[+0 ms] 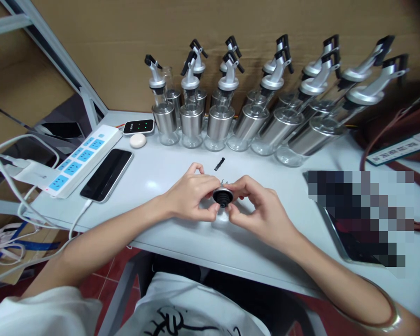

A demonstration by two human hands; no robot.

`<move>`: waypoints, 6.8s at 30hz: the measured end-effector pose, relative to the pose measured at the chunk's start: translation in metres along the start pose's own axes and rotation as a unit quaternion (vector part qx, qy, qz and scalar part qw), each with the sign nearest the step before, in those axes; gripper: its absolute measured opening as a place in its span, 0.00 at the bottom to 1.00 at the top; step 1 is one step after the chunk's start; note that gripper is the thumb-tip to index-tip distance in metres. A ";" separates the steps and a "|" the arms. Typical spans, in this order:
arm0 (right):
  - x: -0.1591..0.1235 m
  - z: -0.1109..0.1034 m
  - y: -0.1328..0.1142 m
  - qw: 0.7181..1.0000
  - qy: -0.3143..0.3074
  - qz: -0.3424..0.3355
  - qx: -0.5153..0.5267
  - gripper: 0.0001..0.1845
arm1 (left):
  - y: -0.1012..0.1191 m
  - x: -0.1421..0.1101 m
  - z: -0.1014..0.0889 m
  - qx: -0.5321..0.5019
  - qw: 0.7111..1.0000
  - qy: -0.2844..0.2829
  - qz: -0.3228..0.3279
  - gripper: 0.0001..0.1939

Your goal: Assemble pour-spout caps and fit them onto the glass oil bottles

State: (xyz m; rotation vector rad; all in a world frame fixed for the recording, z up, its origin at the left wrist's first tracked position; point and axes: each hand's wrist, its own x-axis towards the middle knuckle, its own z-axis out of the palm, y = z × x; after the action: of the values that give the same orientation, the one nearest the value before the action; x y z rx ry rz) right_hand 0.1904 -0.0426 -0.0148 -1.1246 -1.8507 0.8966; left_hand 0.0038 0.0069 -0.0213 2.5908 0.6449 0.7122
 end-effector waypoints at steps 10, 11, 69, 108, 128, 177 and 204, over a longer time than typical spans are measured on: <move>0.007 -0.004 0.005 0.997 0.074 -0.007 0.033 0.13 | -0.009 0.001 0.002 0.064 0.990 0.022 -0.120 0.18; 0.007 -0.004 0.005 0.996 0.084 -0.006 0.038 0.14 | -0.012 0.001 0.003 0.089 0.986 0.007 -0.138 0.20; 0.010 -0.004 0.007 0.996 0.024 0.035 0.081 0.13 | -0.003 0.000 0.012 -0.223 0.961 0.083 -0.142 0.14; 0.008 -0.003 0.007 1.000 -0.008 0.001 0.027 0.17 | -0.007 -0.003 0.010 -0.176 0.979 0.049 -0.095 0.10; 0.013 -0.004 0.005 0.967 0.119 0.123 0.191 0.06 | -0.010 -0.001 0.011 -0.197 0.970 0.125 -0.063 0.12; 0.016 -0.008 0.010 0.975 0.158 0.104 0.118 0.06 | -0.003 -0.001 0.008 -0.039 0.997 0.041 0.056 0.18; 0.017 -0.008 0.013 0.979 0.110 0.121 0.119 0.07 | -0.005 -0.002 0.012 -0.004 0.998 -0.002 0.065 0.15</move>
State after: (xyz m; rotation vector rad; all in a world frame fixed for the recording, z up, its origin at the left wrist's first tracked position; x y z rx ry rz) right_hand 0.1973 -0.0215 -0.0176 -1.2597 -1.4081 1.0543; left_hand 0.0071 0.0074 -0.0339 2.6445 0.4749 0.7464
